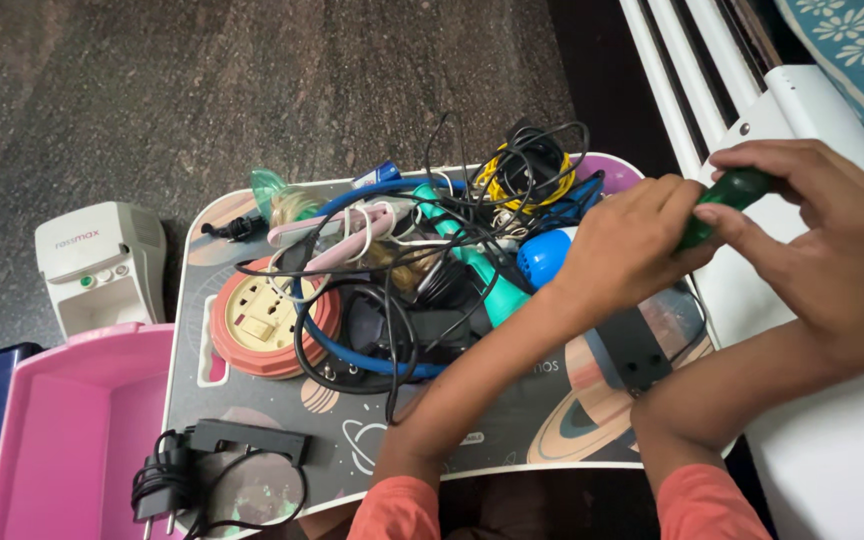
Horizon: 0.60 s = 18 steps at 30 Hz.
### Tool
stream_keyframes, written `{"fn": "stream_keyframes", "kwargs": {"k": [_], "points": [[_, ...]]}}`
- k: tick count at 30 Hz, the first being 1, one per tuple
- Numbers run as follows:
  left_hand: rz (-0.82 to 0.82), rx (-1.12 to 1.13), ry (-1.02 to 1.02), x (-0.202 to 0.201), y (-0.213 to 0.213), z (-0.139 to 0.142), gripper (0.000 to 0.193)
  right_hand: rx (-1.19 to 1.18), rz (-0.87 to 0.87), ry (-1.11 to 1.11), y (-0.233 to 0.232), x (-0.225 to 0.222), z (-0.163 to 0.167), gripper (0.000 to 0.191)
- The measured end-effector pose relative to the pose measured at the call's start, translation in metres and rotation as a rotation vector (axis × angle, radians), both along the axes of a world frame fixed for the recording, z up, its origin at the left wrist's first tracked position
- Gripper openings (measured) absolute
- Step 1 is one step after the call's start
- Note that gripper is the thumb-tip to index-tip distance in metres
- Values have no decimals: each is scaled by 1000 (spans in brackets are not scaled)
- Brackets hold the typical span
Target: The person sits on the floor beside a bed and uses a green-handled screwdriver to unscrew and rework a black electronic device on a lap desk, repeatedly repositioning the device, handling its parts, and adjusting the screwdriver bit.
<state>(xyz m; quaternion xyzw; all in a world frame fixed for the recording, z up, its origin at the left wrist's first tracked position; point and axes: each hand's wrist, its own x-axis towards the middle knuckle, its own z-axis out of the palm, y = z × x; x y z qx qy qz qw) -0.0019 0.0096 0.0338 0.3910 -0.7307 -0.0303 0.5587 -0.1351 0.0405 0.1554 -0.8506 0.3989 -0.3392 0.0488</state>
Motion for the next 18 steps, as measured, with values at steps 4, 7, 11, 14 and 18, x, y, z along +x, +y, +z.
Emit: {"fn": "stream_keyframes", "kwargs": {"k": [4, 7, 11, 14, 18], "points": [[9, -69, -42, 2, -2, -1, 40, -18, 119, -41, -5, -7, -3, 44], [-141, -52, -9, 12, -6, 2, 52, 50, 252, -167, -16, -13, -10, 47], [-564, 407, -87, 35, -15, 6, 49, 268, 409, -223, -47, -25, -15, 55], [-709, 360, -50, 51, -19, 2, 43, 274, 486, -420, -61, -29, -32, 61], [-791, 347, -54, 52, -22, -5, 42, 117, 487, -648, -72, -38, -53, 52]]}}
